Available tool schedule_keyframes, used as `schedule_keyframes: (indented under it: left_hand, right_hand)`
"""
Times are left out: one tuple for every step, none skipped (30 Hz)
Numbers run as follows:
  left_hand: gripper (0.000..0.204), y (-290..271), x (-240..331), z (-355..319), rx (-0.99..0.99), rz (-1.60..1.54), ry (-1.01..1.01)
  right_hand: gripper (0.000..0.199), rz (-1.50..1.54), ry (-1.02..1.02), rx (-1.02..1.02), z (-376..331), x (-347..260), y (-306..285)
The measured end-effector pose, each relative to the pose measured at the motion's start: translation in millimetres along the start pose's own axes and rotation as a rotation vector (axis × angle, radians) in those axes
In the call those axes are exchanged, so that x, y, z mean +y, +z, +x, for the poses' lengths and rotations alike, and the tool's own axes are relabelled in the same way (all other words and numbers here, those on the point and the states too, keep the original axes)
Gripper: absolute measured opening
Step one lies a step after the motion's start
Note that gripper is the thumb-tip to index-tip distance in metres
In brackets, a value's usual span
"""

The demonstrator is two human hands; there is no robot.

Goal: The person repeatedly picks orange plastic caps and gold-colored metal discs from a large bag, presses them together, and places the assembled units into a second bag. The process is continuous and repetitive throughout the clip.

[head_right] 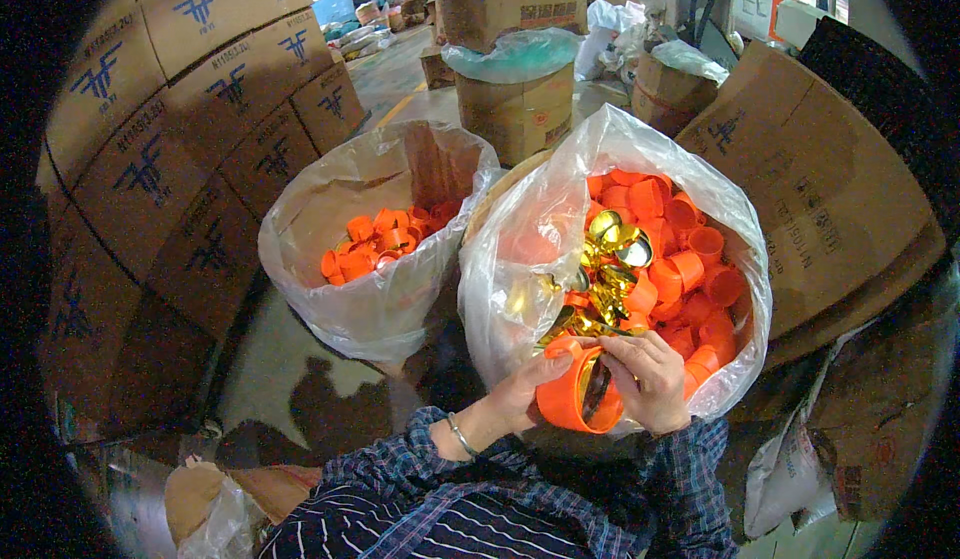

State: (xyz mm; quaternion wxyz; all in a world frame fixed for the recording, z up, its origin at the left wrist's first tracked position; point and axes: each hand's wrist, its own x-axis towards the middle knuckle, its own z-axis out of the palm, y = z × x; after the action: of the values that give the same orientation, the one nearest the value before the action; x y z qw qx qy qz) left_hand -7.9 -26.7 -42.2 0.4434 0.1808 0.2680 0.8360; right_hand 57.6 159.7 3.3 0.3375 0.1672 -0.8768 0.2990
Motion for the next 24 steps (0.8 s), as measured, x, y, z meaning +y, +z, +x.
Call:
schedule_keyframes:
  left_hand:
    - [0.052,1,-2,0,0.024,-0.051,-0.007]
    - [0.052,1,-3,1,0.029,-0.098,-0.018]
    - [0.051,1,-4,0,0.069,-0.129,-0.004]
    - [0.05,0,-4,0,0.091,-0.156,0.007]
    - [0.049,0,-4,0,0.14,-0.188,0.017]
    - [0.049,-1,-4,0,0.183,-0.204,0.087]
    - [0.048,-2,-3,1,0.253,-0.225,0.156]
    - [0.048,-2,-3,1,0.338,-0.245,0.211]
    - [0.048,-3,-1,2,0.319,-0.221,0.28]
    - [0.048,-3,0,2,0.346,-0.215,0.279]
    - [0.048,-3,2,3,0.371,-0.204,0.283]
    - [0.049,-2,3,3,0.412,-0.199,0.276]
    - [0.05,0,3,3,0.331,-0.143,0.311]
    - [0.051,2,3,3,0.34,-0.106,0.318]
    - [0.051,4,2,2,0.332,-0.077,0.321]
    - [0.052,6,1,0,0.311,-0.047,0.329]
    - [0.052,8,0,-1,0.297,-0.083,0.283]
    - [0.053,9,-1,-3,0.271,-0.118,0.24]
    - [0.053,10,-2,-4,0.246,-0.152,0.198]
    - [0.054,9,-1,-6,0.228,-0.061,0.204]
    - [0.054,7,1,-8,0.21,0.031,0.211]
    - [0.055,4,3,-10,0.182,0.118,0.212]
    - [0.064,1,7,-11,0.081,0.248,0.31]
    - [0.07,-3,10,-13,0.089,0.301,0.272]
  right_hand:
    - [0.025,-0.005,0.004,0.019,-3,1,1]
    - [0.023,0.007,0.022,0.109,-5,2,2]
    - [0.021,-0.001,0.101,0.163,-6,3,2]
    - [0.019,0.01,0.112,0.242,-7,4,2]
    - [0.013,0.138,0.246,0.304,-8,5,1]
    - [0.011,0.427,0.462,0.389,-8,5,-1]
    - [0.011,0.589,0.554,0.441,-9,5,-3]
    - [0.011,0.765,0.636,0.479,-10,4,-6]
    - [0.01,0.858,0.625,0.418,-12,1,-8]
    - [0.011,0.85,0.48,0.284,-15,-4,-11]
    - [0.012,0.882,0.582,0.24,-18,-10,-8]
    - [0.013,0.941,0.636,0.17,-22,-18,-7]
    - [0.015,0.746,0.716,0.088,-23,-23,-5]
    - [0.016,0.655,0.447,0.076,-24,-27,-1]
    - [0.016,0.671,0.416,0.072,-26,-33,0]
    - [0.015,0.658,0.427,0.043,-26,-37,3]
    - [0.014,0.717,0.51,-0.009,-27,-42,3]
    - [0.014,0.522,0.443,-0.084,-26,-44,4]
    - [0.014,0.396,0.337,-0.111,-25,-46,3]
    - [0.014,0.263,0.235,-0.137,-23,-46,2]
    - [0.014,0.451,0.321,-0.081,-22,-47,-1]
    - [0.014,0.632,0.431,-0.042,-22,-47,-4]
    - [0.014,0.833,0.51,-0.023,-22,-46,-7]
    - [0.012,0.983,0.598,0.006,-22,-45,-12]
